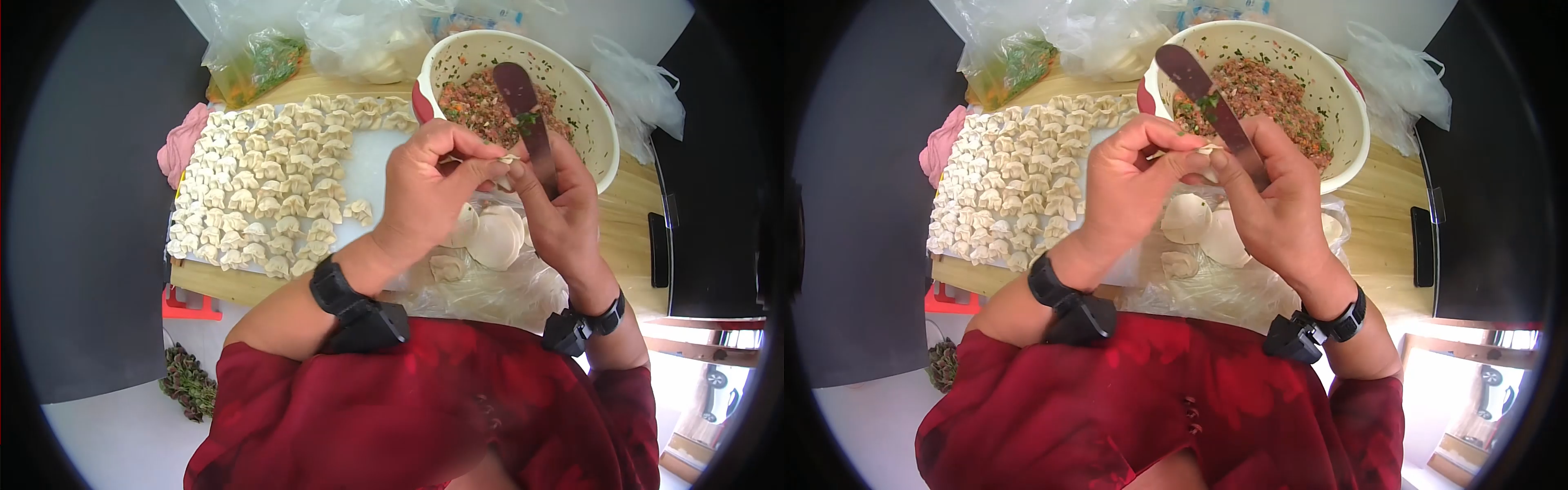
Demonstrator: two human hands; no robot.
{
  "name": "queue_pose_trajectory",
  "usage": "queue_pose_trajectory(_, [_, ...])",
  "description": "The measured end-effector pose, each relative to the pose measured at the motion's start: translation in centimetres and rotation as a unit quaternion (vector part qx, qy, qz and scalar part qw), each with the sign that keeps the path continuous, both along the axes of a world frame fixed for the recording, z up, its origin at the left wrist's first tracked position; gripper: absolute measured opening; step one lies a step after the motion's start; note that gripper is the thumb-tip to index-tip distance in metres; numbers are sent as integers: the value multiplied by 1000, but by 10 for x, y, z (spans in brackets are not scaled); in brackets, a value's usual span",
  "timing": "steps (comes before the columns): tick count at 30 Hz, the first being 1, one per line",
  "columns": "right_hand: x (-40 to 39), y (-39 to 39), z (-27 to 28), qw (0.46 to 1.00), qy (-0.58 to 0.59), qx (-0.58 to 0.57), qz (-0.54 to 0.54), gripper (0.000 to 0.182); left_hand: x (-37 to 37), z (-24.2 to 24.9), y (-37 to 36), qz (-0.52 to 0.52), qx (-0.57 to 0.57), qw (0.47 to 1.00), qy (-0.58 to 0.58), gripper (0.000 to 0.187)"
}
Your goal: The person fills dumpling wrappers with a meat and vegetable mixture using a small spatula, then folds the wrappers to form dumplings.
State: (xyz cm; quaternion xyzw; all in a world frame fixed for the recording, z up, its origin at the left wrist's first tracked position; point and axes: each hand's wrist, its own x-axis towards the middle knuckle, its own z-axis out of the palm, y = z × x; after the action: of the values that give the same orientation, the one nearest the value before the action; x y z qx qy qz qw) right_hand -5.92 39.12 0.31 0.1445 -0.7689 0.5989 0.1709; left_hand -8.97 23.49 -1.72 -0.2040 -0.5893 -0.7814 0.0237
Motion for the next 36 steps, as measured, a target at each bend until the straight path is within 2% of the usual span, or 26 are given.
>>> queue_pose_trajectory(1, [3, -1, 3, 1000, -3, 0, -2, 13, -5, 2, -7, -2, 0, 1000, -3, 7])
queue_pose_trajectory(3, [8, 0, 13, 997, -77, 2, 27, 16, -20, 10, -26, 27, -82, 996, 28, 6])
queue_pose_trajectory(5, [9, 9, 11, 997, -75, -5, 23, 18, -38, 17, -54, 41, -120, 992, 14, 7])
queue_pose_trajectory(7, [12, 20, 8, 997, -76, -12, 21, 20, -58, 15, -83, 71, -213, 975, 3, 8])
queue_pose_trajectory(8, [13, 26, 6, 996, -90, 1, 28, 18, -70, 6, -97, 69, -214, 974, 3, 8])
queue_pose_trajectory(10, [12, 36, 6, 992, -112, 27, 42, 16, -94, -19, -119, 125, -380, 916, -6, 10])
queue_pose_trajectory(11, [12, 40, 6, 993, -112, 26, 40, 16, -100, -27, -123, 124, -381, 916, -4, 10])
queue_pose_trajectory(13, [13, 46, 7, 994, -108, 29, 14, 13, -105, -36, -124, 156, -474, 867, 2, 11])
queue_pose_trajectory(17, [14, 63, 7, 995, -95, 19, -19, 14, -101, -44, -121, 177, -489, 854, -7, 11])
queue_pose_trajectory(19, [14, 70, 7, 995, -95, 8, -20, 14, -99, -42, -120, 200, -537, 819, 28, 12])
queue_pose_trajectory(20, [15, 75, 6, 996, -93, -3, -16, 15, -98, -42, -120, 192, -539, 820, 28, 12])
queue_pose_trajectory(22, [17, 81, 9, 995, -97, -7, -27, 18, -97, -40, -123, 197, -576, 788, 95, 14])
queue_pose_trajectory(23, [19, 82, 14, 994, -108, 3, -34, 20, -97, -39, -124, 187, -598, 774, 89, 15])
queue_pose_trajectory(27, [27, 92, 15, 990, -123, 13, -66, 23, -97, -38, -124, 149, -620, 756, 144, 16])
queue_pose_trajectory(29, [30, 97, 12, 993, -103, 18, -50, 22, -88, -31, -118, 187, -680, 671, 230, 15])
queue_pose_trajectory(33, [30, 110, 2, 996, -84, 8, -30, 24, -94, -33, -121, 193, -669, 679, 232, 14])
queue_pose_trajectory(35, [34, 113, -3, 996, -77, -1, -41, 24, -96, -36, -119, 194, -624, 734, 185, 12])
queue_pose_trajectory(36, [34, 114, -4, 996, -78, -2, -44, 24, -95, -37, -119, 191, -624, 735, 186, 12])
